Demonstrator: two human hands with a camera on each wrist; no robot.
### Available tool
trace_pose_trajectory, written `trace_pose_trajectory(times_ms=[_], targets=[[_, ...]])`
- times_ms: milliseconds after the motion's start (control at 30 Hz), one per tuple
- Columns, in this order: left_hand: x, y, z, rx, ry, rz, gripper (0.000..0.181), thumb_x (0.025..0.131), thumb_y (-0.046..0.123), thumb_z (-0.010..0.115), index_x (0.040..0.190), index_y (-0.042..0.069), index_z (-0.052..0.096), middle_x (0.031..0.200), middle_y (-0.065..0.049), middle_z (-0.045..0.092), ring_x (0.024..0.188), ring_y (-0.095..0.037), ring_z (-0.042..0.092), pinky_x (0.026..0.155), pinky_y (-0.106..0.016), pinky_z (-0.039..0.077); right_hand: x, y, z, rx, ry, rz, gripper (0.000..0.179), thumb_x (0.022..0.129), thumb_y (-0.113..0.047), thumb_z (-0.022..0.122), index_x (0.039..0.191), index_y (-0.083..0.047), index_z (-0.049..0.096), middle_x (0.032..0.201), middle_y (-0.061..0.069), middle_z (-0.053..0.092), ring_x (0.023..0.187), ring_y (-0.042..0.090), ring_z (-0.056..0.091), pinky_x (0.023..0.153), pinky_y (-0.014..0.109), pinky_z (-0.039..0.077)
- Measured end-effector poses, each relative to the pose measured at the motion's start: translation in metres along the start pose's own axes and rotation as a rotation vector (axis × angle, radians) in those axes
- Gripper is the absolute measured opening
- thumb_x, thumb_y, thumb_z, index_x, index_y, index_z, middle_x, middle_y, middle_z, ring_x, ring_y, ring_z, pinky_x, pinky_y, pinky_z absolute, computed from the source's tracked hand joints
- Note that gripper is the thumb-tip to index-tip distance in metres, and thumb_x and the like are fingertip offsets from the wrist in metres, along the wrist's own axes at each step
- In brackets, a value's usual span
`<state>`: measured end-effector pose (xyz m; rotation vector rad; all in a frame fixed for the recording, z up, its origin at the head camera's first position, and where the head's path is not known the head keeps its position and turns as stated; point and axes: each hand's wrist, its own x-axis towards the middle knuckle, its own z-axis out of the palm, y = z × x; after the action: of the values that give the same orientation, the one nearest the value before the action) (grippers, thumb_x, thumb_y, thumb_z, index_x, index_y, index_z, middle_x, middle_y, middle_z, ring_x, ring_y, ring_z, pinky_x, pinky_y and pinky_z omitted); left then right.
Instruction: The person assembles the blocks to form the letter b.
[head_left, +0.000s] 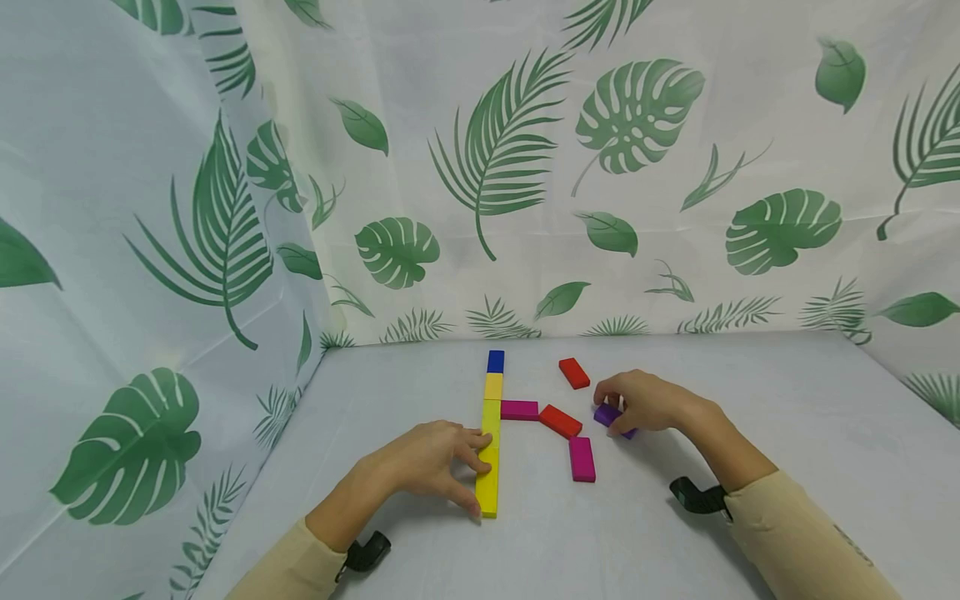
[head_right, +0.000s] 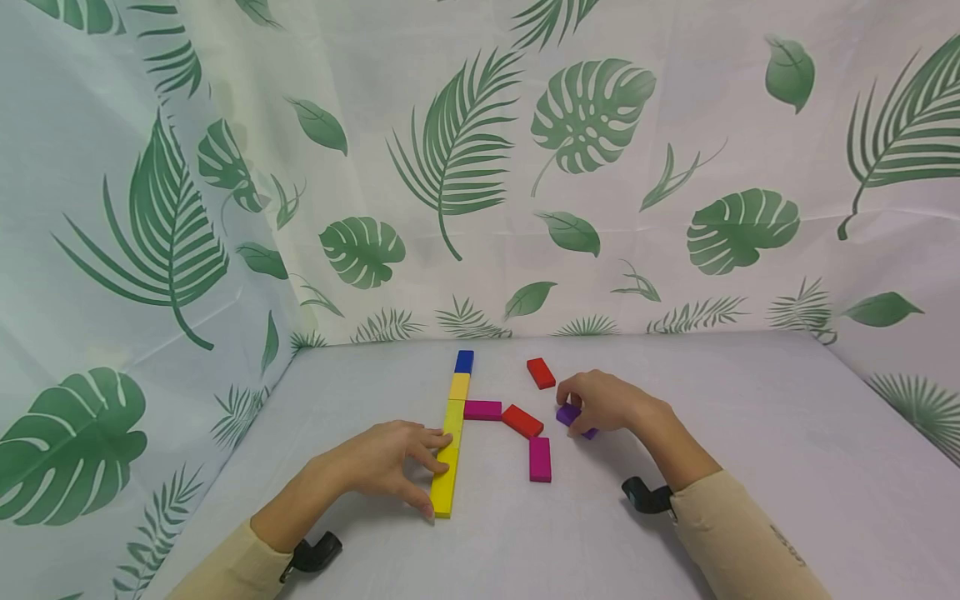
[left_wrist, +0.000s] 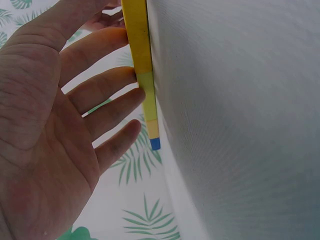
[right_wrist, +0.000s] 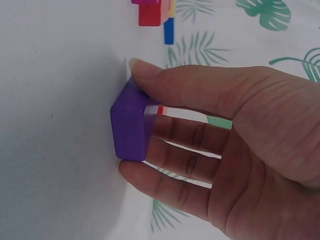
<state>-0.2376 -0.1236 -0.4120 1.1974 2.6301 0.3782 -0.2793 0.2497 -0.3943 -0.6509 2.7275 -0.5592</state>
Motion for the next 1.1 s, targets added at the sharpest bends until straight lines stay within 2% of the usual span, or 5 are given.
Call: trace_pose_trajectory(times_ms=[700, 867, 1100], targets=[[0.000, 0.000, 0.001, -0.004, -0.003, -0.019, 0.066, 0.070, 0.068, 0.085, 0.126, 0.033, 0.075, 0.152, 0.009, 0.056, 0.146, -0.015, 0.050, 0.121, -0.046, 0.042, -0.001, -0.005, -0.001, -0.007, 0.004, -0.005, 0.038, 0.084, -0.014, 0.087, 0.120, -0.012, 0.074, 0.103, 0.001, 0.069, 0.092, 0.015, 0.063, 0.074, 0.028, 0.061], [0.001, 0.000, 0.000, -0.003, -0.001, -0.020, 0.067, 0.070, 0.068, 0.085, 0.127, 0.033, 0.075, 0.153, 0.008, 0.056, 0.146, -0.016, 0.050, 0.121, -0.045, 0.042, -0.003, -0.008, -0.005, -0.015, 0.036, -0.036, 0.040, 0.085, -0.012, 0.086, 0.123, -0.009, 0.073, 0.104, 0.001, 0.071, 0.096, 0.018, 0.065, 0.075, 0.029, 0.061], [0.000, 0.001, 0.000, -0.015, -0.008, -0.026, 0.067, 0.071, 0.068, 0.085, 0.127, 0.033, 0.075, 0.152, 0.009, 0.056, 0.146, -0.016, 0.050, 0.121, -0.046, 0.042, -0.004, -0.013, -0.009, -0.019, 0.057, -0.083, 0.041, 0.087, -0.010, 0.083, 0.127, -0.007, 0.072, 0.105, -0.001, 0.071, 0.093, 0.014, 0.063, 0.074, 0.024, 0.060]])
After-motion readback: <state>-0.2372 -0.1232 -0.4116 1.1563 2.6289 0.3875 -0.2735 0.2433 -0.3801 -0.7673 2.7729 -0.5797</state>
